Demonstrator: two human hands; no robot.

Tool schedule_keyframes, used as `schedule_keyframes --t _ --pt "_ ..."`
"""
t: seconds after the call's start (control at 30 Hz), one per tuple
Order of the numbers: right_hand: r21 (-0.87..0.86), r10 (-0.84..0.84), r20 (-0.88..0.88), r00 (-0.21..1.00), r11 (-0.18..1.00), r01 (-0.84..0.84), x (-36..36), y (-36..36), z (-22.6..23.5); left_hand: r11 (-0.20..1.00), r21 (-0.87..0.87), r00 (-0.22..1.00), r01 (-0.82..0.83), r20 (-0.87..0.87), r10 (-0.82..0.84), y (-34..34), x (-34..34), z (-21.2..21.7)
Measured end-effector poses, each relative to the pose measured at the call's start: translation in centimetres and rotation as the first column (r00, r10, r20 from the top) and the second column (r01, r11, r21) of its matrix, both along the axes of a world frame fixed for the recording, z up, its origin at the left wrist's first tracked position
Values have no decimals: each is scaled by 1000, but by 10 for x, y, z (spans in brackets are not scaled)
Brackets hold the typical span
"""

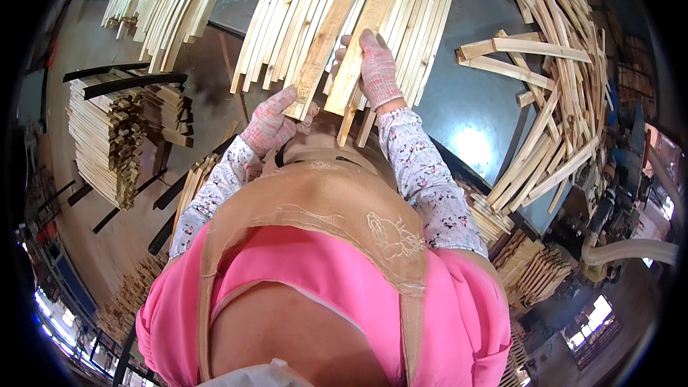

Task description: The person repeatedly picks up thin wooden sticks from a metal table, aligns them into neat stacks, and places the stacks onto a nearby rack. The process involves gathering sticks, arranging them side-by-side, and transferring the bundles to a storage area.

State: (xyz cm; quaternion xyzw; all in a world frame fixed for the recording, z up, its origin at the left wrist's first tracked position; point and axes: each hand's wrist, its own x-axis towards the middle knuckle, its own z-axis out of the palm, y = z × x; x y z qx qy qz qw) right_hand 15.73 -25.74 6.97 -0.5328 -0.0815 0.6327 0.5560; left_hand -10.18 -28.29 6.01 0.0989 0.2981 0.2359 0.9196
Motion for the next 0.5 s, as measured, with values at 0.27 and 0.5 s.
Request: schedule_keyframes --t 0.27,0.5 --pt "-9 -23 568 822 999 34 62 -4 -8 926 283 933 249 -326 -152 5 -4 21" --pt "-252 457 668 587 882 -399 168 11 92 808 380 846 451 -470 -251 56 -67 77"
